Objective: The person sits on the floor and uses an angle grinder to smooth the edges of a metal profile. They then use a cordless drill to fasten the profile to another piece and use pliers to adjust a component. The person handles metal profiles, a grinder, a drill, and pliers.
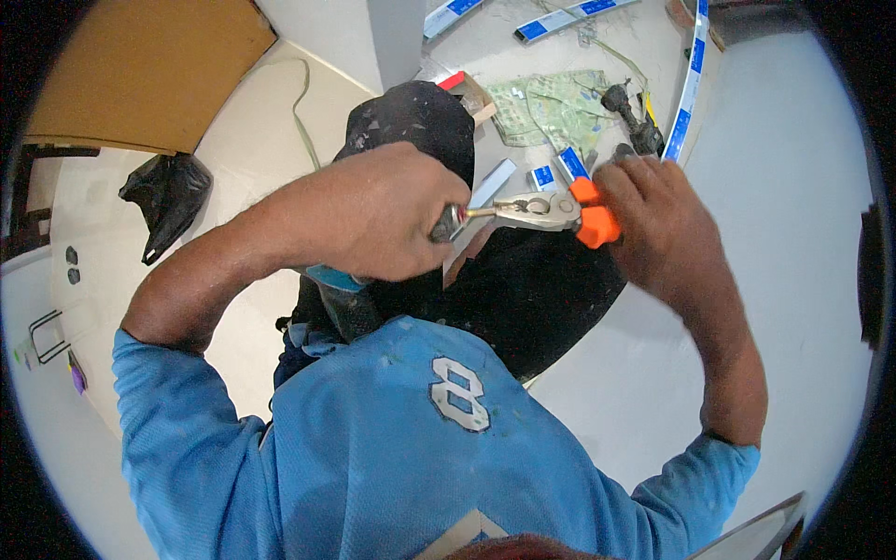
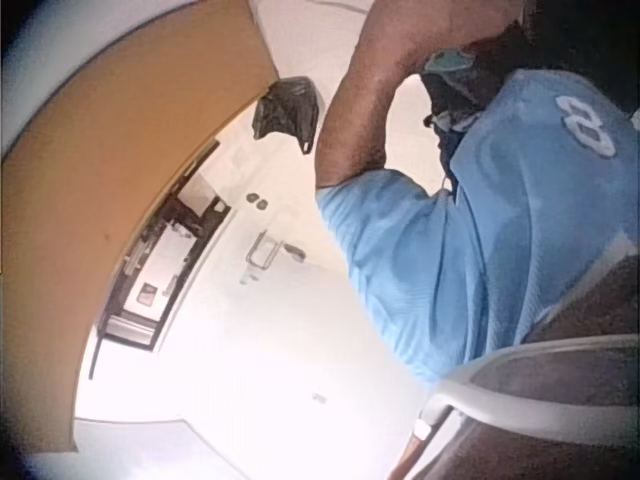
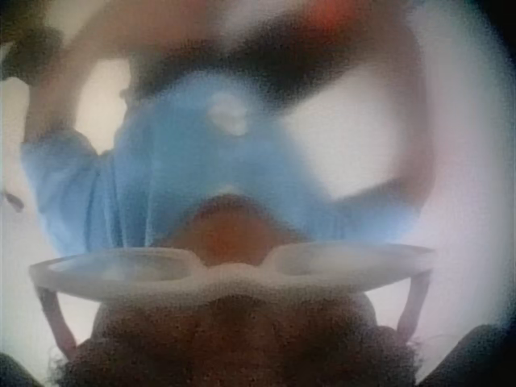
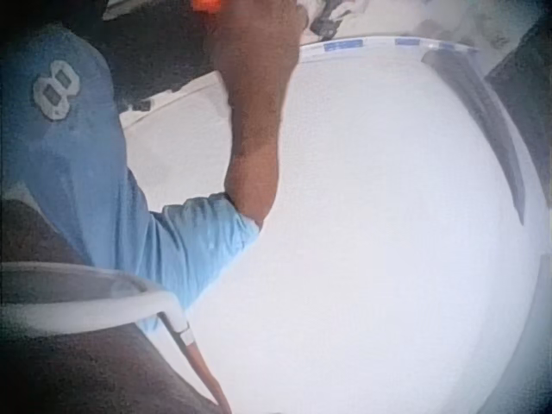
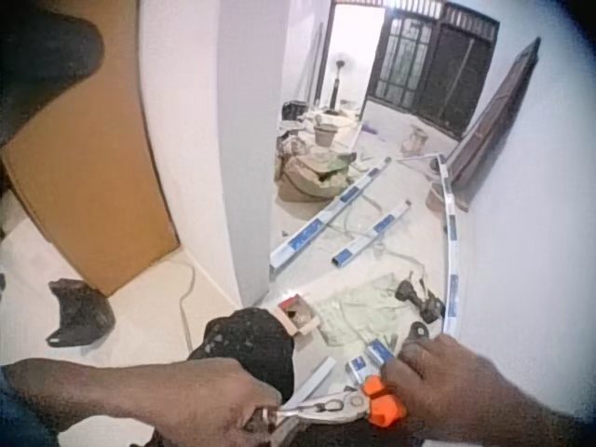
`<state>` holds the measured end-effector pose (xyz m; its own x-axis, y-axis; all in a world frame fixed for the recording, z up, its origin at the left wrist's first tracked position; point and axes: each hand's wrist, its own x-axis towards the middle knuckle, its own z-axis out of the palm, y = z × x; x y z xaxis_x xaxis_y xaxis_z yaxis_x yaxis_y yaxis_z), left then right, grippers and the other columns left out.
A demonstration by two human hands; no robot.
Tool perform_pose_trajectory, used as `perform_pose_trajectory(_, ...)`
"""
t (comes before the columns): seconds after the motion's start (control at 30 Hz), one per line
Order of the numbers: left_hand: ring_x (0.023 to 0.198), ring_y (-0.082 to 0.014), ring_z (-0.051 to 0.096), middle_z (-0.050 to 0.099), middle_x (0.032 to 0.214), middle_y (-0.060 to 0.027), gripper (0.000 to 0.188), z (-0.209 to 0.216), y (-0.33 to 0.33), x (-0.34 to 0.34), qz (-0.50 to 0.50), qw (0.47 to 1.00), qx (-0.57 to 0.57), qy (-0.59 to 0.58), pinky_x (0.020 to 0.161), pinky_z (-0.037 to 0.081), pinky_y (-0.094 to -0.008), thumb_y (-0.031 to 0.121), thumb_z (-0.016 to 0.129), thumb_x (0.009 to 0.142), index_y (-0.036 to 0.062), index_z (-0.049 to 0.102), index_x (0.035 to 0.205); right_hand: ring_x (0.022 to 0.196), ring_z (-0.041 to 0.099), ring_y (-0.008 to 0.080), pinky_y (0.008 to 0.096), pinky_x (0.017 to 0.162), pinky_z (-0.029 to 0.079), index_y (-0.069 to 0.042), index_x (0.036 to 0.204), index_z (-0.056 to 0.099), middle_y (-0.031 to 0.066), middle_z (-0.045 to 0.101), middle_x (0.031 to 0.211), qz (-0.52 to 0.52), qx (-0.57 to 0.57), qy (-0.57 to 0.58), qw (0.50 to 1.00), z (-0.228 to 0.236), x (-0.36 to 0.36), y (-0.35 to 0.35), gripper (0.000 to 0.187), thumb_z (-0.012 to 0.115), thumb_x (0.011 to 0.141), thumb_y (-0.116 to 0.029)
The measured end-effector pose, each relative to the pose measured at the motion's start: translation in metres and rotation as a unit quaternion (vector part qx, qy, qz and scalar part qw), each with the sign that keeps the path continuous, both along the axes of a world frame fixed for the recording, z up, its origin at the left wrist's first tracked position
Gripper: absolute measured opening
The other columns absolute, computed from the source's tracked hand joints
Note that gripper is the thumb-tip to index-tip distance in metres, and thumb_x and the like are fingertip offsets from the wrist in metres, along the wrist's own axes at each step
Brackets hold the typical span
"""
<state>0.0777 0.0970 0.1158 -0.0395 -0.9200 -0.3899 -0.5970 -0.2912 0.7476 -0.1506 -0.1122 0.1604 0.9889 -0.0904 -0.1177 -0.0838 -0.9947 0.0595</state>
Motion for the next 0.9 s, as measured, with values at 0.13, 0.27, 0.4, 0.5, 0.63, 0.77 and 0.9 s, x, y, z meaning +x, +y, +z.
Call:
perform_pose_trajectory(0.13,0.068,-0.031,0.071,0.066,0.069,-0.0177,0.022,-0.001,0.006,-0.002,-0.022,0.999,-0.035,0.004,0.065,0.053,-0.0474,0.015,0.084,0.085,0.0014,0.067,0.082,0.108,0.069,0.0349,0.0484,0.097,0.057,-0.007,0.126,0.065,0.0168,0.07,0.116,-0.027,-0.018,0.03,0.999,0.004,-0.02,0.018,0.036,0.072,0.09,-0.005)
perform_pose_trajectory(0.27,0.071,-0.0253,0.07,0.068,0.07,-0.0144,0.022,-0.02,0.017,0.043,-0.012,1.0,0.0,-0.015,0.069,0.054,-0.0471,0.017,0.084,0.086,0.0017,0.069,0.083,0.115,0.07,0.0334,0.0474,0.099,0.056,-0.006,0.129,0.069,0.0188,0.075,0.12,-0.241,-0.131,-0.06,0.96,0.034,-0.129,-0.135,0.031,0.072,0.099,-0.015)
perform_pose_trajectory(0.4,0.075,-0.0309,0.073,0.072,0.077,-0.0184,0.023,-0.007,0.016,0.017,0.044,0.996,0.021,-0.08,0.073,0.057,-0.0471,0.018,0.082,0.088,-0.0013,0.071,0.086,0.112,0.07,0.0341,0.0485,0.096,0.055,-0.007,0.131,0.071,0.0153,0.078,0.115,-0.301,-0.134,-0.165,0.93,0.061,-0.109,-0.114,0.036,0.078,0.101,-0.025)
perform_pose_trajectory(0.5,0.073,-0.0354,0.076,0.074,0.075,-0.0243,0.026,0.004,0.009,0.006,0.011,0.995,0.015,-0.096,0.072,0.061,-0.0478,0.018,0.077,0.087,-0.0074,0.079,0.093,0.106,0.073,0.0356,0.0497,0.094,0.056,-0.01,0.125,0.072,0.0115,0.078,0.111,-0.075,-0.042,-0.1,0.991,0.031,-0.061,-0.043,0.038,0.082,0.088,-0.012)
perform_pose_trajectory(0.63,0.07,-0.0353,0.076,0.073,0.074,-0.0252,0.029,0.012,-0.004,0.004,-0.009,0.991,0.091,-0.096,0.071,0.062,-0.0455,0.017,0.076,0.087,-0.0109,0.077,0.095,0.104,0.076,0.0344,0.0504,0.1,0.06,-0.009,0.128,0.068,0.0162,0.078,0.11,-0.119,0.088,0.065,0.987,-0.008,-0.031,0.002,0.039,0.083,0.091,-0.011)
perform_pose_trajectory(0.77,0.07,-0.0332,0.073,0.07,0.072,-0.0201,0.025,0.006,-0.001,-0.002,0.012,0.995,0.036,-0.09,0.068,0.057,-0.0478,0.018,0.081,0.087,-0.0046,0.072,0.086,0.113,0.073,0.0365,0.0518,0.101,0.059,-0.005,0.127,0.064,0.0191,0.075,0.117,-0.108,0.079,0.062,0.989,-0.026,-0.015,0.011,0.035,0.077,0.094,-0.009)
perform_pose_trajectory(0.9,0.071,-0.0353,0.073,0.071,0.073,-0.0212,0.027,0.001,-0.003,-0.003,-0.005,0.995,0.006,-0.098,0.069,0.057,-0.0484,0.019,0.081,0.087,-0.0056,0.072,0.088,0.113,0.07,0.0386,0.0523,0.096,0.059,0.0,0.119,0.061,0.0218,0.071,0.114,-0.093,0.09,0.004,0.992,-0.044,-0.011,0.011,0.024,0.068,0.098,-0.011)
